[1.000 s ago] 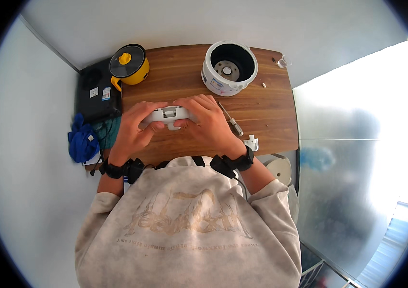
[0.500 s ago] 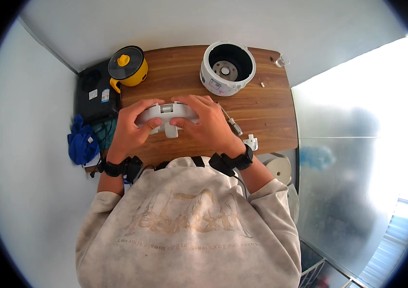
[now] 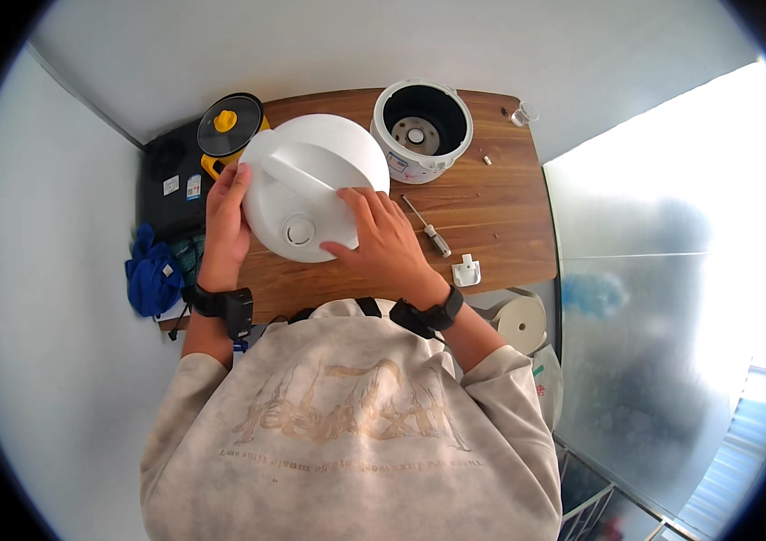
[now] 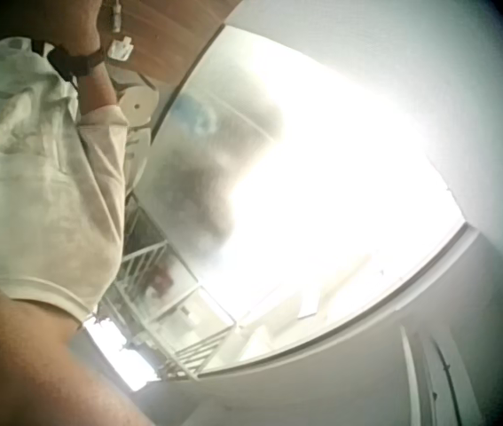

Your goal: The person assembles a white rice cooker by screwing a perforated inner lid into place, inserting a small white plastic component, and attaching the outer lid. The person then places the assembled lid onto the cooker base.

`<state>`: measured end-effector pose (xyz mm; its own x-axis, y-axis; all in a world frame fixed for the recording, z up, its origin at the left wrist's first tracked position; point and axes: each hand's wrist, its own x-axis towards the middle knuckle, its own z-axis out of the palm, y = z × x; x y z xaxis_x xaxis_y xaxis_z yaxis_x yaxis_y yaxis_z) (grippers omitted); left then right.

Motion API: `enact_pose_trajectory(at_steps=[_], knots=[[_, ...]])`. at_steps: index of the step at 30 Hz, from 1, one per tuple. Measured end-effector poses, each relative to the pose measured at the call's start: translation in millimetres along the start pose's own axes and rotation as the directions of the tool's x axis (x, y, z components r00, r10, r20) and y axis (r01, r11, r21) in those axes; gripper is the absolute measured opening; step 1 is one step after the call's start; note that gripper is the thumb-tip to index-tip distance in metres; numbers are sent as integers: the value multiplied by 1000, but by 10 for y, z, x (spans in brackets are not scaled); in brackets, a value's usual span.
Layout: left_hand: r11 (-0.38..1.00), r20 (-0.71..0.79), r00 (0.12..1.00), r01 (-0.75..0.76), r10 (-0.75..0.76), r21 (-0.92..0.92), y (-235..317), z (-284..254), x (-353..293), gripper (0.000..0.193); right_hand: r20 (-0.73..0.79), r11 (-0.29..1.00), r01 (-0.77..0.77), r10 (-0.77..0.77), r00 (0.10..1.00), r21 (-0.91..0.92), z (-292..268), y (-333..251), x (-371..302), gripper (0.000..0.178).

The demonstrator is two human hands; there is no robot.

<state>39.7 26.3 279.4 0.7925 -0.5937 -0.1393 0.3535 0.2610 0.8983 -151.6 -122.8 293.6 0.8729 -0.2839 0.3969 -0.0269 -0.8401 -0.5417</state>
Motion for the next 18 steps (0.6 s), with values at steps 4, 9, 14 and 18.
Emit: enact_pose_trajectory(at_steps=[4, 9, 14, 18], knots=[[996, 5, 996, 88, -88, 20, -120, -12, 47, 41, 32, 958, -228, 226, 974, 172, 165, 98, 69, 49], [964, 74, 969, 244, -236, -109, -129, -102, 40, 42, 201, 810, -451, 403, 893, 375, 89, 166, 134, 42], [944, 281, 925, 302, -257, -130, -71, 41, 5, 50, 309, 596, -544, 456, 835, 590, 56, 379, 128, 38], [967, 270, 930, 253, -251, 27, -124, 65, 25, 56, 360, 497, -571, 460, 812, 653, 4, 348, 160, 38]])
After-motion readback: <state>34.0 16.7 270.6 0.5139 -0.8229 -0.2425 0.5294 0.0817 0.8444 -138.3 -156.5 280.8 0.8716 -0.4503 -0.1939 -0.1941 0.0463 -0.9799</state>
